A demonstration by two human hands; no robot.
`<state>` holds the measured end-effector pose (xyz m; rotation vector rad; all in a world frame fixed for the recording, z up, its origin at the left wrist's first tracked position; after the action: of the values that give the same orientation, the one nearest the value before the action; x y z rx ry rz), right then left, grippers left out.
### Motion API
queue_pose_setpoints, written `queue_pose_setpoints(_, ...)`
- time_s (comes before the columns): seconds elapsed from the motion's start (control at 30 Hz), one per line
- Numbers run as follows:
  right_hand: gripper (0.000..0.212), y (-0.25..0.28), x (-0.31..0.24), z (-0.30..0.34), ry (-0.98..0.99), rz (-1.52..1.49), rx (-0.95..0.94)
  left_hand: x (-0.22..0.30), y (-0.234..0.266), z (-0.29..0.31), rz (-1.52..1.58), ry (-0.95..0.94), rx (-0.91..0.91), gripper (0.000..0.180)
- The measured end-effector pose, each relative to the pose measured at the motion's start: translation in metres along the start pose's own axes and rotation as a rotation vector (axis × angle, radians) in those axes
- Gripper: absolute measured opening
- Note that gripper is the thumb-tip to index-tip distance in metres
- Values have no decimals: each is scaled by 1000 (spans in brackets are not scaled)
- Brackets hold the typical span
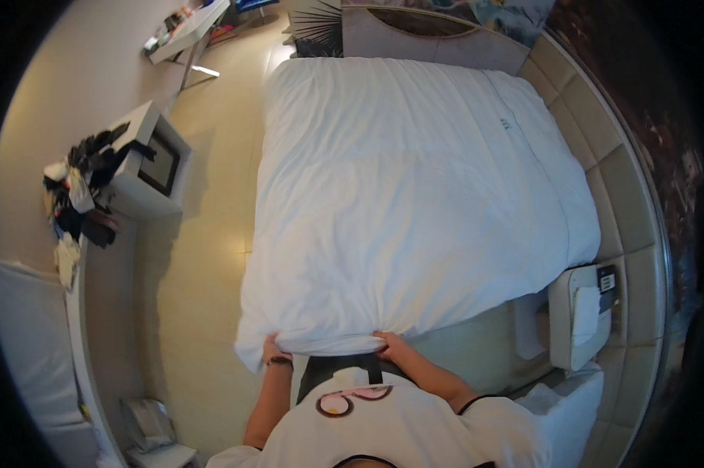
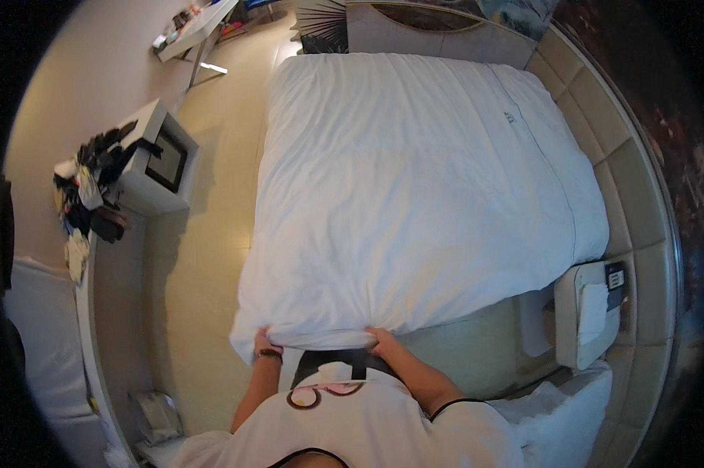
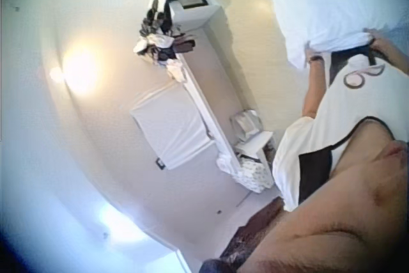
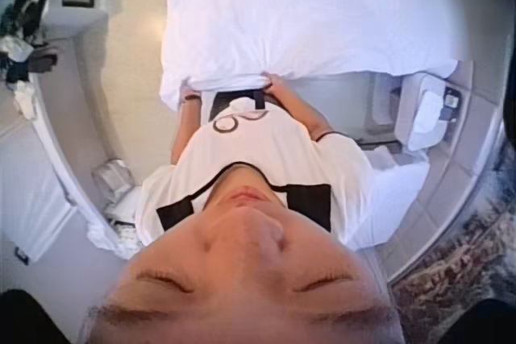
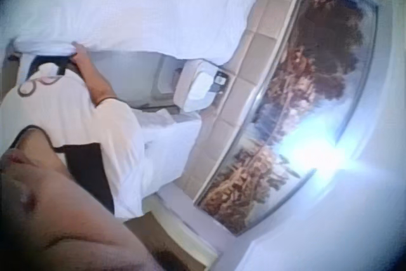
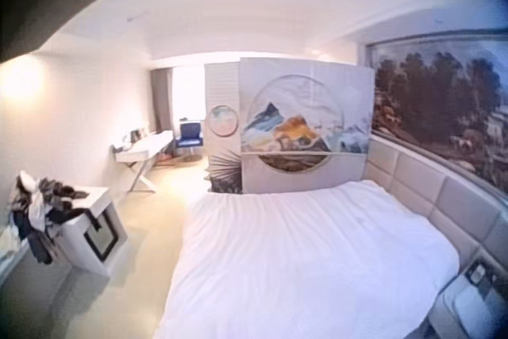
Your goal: The person spreads a white duvet over a mattress, repeatedly lifting, shaking, and smoothing the fabric to cover the bed. They adjust the duvet at the corners and sides, then fold the excess fabric over the top edge of the mattress.
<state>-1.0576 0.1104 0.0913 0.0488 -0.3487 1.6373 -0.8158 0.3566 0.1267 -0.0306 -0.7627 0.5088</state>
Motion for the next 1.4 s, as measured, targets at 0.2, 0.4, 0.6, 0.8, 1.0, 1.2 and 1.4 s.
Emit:
queue_pose_setpoints(0.2,27,35,12,-41,-73,-233,-132,-8,6,58,-136,-150,73,31)
queue_pose_setpoints(0.4,34,-55,101,3,-301,-40,-609,5,2,92,-346,-203,-55,35)
queue_pose_setpoints(0.6,37,-172,120,0,-54,-3,-793,26,-12,101,-276,103,-387,31)
queue_pose_setpoints(0.8,40,-170,133,-27,109,-249,-652,96,53,-41,-604,-18,-616,24)
queue_pose_setpoints(1.0,37,-192,187,77,561,217,-451,54,-6,-97,-513,304,-467,68)
queue_pose_setpoints(1.2,42,-205,199,119,708,289,-431,82,-83,-121,-618,-194,-555,77)
queue_pose_setpoints(1.4,49,-100,244,-25,344,259,38,178,-9,-109,-1216,-606,-550,40)
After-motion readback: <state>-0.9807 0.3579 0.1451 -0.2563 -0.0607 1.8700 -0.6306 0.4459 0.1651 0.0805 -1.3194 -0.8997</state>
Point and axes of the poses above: each hand's wrist, its own z-axis away from the middle knuckle, its own y-axis out of the back of the hand, x = y × z, the point moved 4 cm from there along -z, towards the middle knuckle, and after that the axes turned 12 degrees about -y, right-handed, at the moved point
